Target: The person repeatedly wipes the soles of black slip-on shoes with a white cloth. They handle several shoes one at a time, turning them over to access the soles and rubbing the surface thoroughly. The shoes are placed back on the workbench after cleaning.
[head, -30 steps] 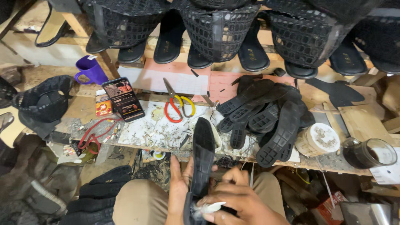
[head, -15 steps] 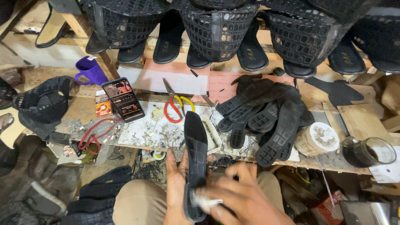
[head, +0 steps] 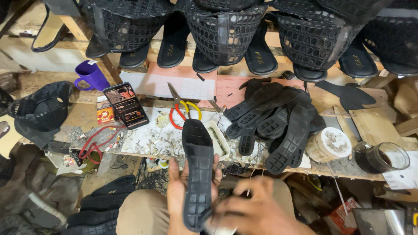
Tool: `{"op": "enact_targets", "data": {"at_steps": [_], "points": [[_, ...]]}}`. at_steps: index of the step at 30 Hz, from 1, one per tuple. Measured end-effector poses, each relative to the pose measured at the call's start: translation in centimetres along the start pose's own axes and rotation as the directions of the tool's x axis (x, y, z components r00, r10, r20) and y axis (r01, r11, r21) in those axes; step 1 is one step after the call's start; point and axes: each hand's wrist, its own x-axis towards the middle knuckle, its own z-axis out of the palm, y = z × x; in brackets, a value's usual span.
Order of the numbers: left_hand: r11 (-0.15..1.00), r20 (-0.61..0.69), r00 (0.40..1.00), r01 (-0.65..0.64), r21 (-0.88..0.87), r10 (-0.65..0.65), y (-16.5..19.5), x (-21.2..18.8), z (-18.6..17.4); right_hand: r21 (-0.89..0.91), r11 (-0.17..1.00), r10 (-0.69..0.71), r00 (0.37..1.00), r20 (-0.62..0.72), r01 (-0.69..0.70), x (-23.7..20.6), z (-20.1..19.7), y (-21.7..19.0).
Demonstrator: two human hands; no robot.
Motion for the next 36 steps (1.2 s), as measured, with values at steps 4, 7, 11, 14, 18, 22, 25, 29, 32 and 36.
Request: {"op": "enact_targets", "data": {"at_steps": [4, 7, 11, 14, 18, 22, 25, 29, 32, 36], "points": [[0.990, -0.136, 0.986, -0.110, -0.088, 0.098, -0.3, -0.5, 0.7, 0.118, 0.991, 0.055, 0.997, 0.049, -0.061, -0.5, 0.1, 0.0], [0.990, 0.046, 0.998, -0.046, -0.132, 0.052, -0.9, -0.7, 0.6, 0.046, 0.999, 0.011, 1.000, 0.001, -0.011, -0.9, 1.3, 0.2], [0.992, 0.391, 0.920, 0.034, -0.125, 0.017, -1.1, -1.0, 0.2, -0.085, 0.968, 0.231, 0.970, -0.070, -0.237, -1.2, 2.0, 0.5], [0.948, 0.524, 0.845, 0.246, -0.203, -0.108, -0.8, -1.5, 0.3, -0.144, 0.989, -0.007, 0.997, 0.080, 0.018, -0.5, 1.4, 0.8], [0.985, 0.311, 0.947, 0.128, -0.114, -0.087, -1.1, -1.9, 0.2, 0.001, 0.952, 0.306, 0.948, -0.087, -0.308, 1.3, -0.3, 2.0], [0.969, 0.254, 0.958, 0.179, -0.172, -0.132, -1.5, -1.7, -0.8, -0.112, 0.921, 0.343, 0.913, -0.220, -0.373, 2.0, -0.8, 1.8], [0.985, 0.219, 0.970, 0.129, -0.115, -0.101, -1.5, -1.7, -1.7, 0.044, 0.963, 0.266, 0.964, -0.024, -0.265, 1.9, -0.7, 0.8], [0.982, 0.251, 0.959, 0.159, -0.105, -0.129, -1.6, -1.8, -1.9, -0.062, 0.956, 0.278, 0.954, -0.116, -0.286, 2.5, -0.5, 1.1], [0.953, 0.448, 0.864, 0.292, -0.079, -0.228, -1.7, -1.9, -1.7, 0.009, 0.974, 0.228, 0.973, -0.024, -0.228, 2.4, -0.3, 1.5], [0.983, 0.009, 0.988, 0.153, -0.101, -0.153, -1.9, -1.7, -1.7, -0.019, 0.972, 0.236, 0.972, -0.006, -0.236, 2.0, -0.1, 2.2]]}}
